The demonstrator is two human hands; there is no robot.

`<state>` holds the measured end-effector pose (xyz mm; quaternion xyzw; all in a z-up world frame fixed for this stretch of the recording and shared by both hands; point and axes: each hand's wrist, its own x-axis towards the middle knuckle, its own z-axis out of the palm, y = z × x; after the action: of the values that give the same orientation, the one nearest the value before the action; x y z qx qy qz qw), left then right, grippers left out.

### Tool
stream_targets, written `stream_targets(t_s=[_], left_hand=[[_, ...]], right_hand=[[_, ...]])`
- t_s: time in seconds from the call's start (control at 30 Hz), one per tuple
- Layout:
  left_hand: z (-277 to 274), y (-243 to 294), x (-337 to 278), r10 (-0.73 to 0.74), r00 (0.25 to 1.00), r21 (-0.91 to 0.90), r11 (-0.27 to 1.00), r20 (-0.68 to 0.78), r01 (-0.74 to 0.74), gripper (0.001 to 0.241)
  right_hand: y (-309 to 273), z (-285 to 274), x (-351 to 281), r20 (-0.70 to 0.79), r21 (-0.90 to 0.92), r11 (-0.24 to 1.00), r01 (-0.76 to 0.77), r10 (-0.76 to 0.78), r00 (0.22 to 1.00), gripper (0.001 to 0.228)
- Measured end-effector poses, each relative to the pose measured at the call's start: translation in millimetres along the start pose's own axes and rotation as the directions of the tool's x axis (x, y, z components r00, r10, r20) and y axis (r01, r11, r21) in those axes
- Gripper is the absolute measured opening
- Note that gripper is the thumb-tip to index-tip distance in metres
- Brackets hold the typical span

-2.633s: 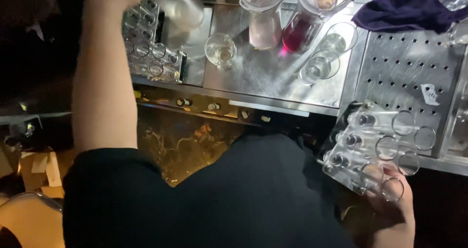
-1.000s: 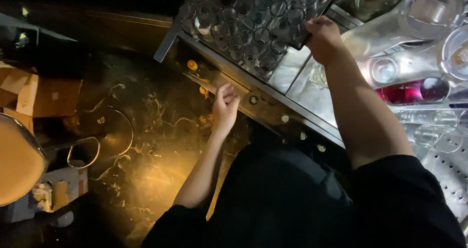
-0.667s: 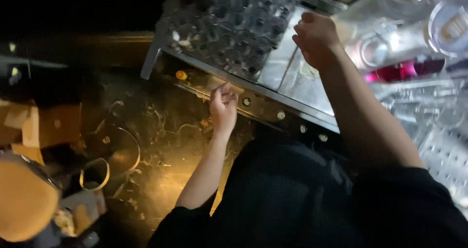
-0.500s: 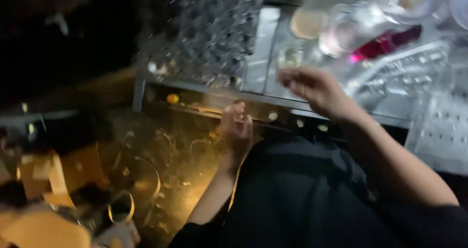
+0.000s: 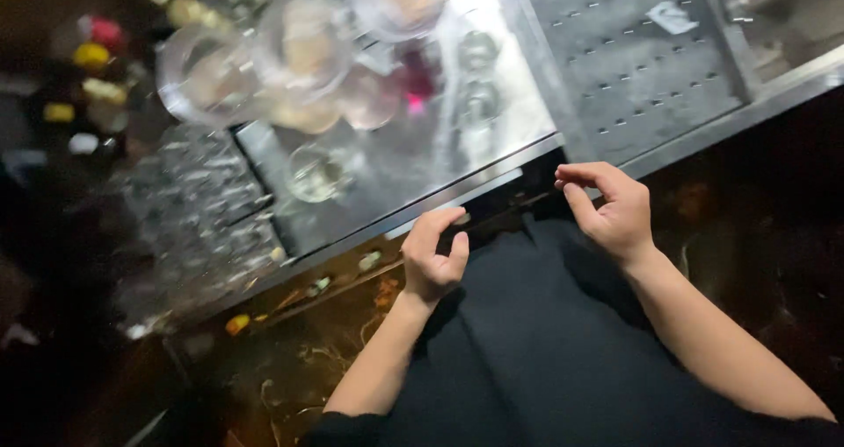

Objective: Washing and organizing various glasses and shot glass trays in a bar sink area

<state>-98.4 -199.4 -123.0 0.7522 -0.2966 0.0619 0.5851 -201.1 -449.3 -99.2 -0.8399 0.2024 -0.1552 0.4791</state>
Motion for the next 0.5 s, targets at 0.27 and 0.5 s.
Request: stream_targets(t_s=[0.27, 0.5], left_hand=[[138, 35, 25, -0.083, 0.995, 0.092, 0.993, 0.064, 0.077, 0.024], [298, 90, 70, -0.322, 0.943, 0.255, 0.909, -0.077, 0.331, 0.016]], right_hand=[[148, -168, 105, -0.014, -0.481, 0.838, 0.257, -0.301, 0.953, 0.027], [302, -346, 285, 0.118, -0.686, 0.670, -0.282, 0.485, 0.866, 0.039]])
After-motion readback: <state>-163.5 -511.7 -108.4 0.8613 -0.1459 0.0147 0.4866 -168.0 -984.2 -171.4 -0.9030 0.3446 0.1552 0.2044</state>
